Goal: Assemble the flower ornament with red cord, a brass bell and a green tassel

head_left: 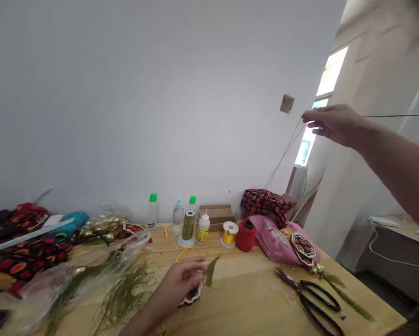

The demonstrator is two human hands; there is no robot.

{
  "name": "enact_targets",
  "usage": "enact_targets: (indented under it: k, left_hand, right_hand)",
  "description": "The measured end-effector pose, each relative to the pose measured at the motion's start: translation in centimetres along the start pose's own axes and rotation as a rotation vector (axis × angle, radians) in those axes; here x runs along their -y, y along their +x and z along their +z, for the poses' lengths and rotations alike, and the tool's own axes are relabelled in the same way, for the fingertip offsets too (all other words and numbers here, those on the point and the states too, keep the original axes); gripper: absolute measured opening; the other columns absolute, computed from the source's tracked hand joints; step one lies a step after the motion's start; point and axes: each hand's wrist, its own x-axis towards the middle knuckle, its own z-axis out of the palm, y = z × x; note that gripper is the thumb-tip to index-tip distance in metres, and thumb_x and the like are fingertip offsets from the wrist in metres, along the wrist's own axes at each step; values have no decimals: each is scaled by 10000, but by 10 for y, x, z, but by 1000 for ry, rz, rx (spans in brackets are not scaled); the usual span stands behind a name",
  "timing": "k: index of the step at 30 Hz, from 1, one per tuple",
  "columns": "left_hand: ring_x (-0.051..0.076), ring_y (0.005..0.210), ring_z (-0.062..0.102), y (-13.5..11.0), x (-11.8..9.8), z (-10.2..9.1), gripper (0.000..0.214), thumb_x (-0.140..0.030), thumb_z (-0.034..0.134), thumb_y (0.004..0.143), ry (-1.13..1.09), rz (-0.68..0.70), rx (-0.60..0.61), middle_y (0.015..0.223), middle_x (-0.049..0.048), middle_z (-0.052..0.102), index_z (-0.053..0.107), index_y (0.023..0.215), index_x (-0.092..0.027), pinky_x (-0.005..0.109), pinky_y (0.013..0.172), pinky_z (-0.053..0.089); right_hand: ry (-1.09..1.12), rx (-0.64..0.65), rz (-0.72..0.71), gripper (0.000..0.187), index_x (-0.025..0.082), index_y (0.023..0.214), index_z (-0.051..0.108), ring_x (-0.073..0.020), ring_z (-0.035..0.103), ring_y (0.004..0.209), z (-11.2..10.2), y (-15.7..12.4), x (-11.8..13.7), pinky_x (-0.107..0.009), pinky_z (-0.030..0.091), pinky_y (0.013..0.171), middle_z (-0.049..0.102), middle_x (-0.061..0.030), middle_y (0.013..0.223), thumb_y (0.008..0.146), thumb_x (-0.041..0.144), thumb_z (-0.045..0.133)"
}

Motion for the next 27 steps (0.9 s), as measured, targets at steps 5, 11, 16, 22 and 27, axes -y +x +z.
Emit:
enact_targets:
  k: [5,11,16,22,27]
  left_hand:
    - [191,714,595,-5,-30,-27,441,-290,510,711,201,65,-194,807,58,667,538,1129,-153,283,661,450]
    - [186,801,599,0,-119,-52,263,-342,567,705,-27,176,-301,843,34,690,654,912,-205,270,710,453]
    - [178,893,569,18,-190,-30,376,-405,554,729,-187,428,-296,1105,74,601,593,1037,-194,280,733,453]
    - [129,663,563,34,-217,-17,239,-303,643,660,-18,462,-268,682,23,681,678,858,-175,252,659,419]
    - [110,577,537,28,-207,-48,131,-297,669,633,113,276,-105,607,17,662,691,649,-169,243,608,417]
  right_hand:
    - [-81,149,-58,171,85,739,619,-64,463,632,-1,-16,6,-295,344,644,553,-66,767,693,247,646]
    - [-43,344,-238,170,87,751,633,-54,399,529,13,-38,25,-256,339,546,466,15,563,713,252,620]
    - [-271,535,-392,183,135,696,659,-47,332,453,51,-70,52,-223,255,420,454,32,507,696,313,617]
    - [-436,734,-591,182,129,672,651,-41,320,437,73,-94,56,-209,251,416,453,44,484,735,268,550]
    - [-556,637,-666,165,156,707,664,-87,453,534,52,-84,27,-245,338,513,588,-2,612,723,281,558]
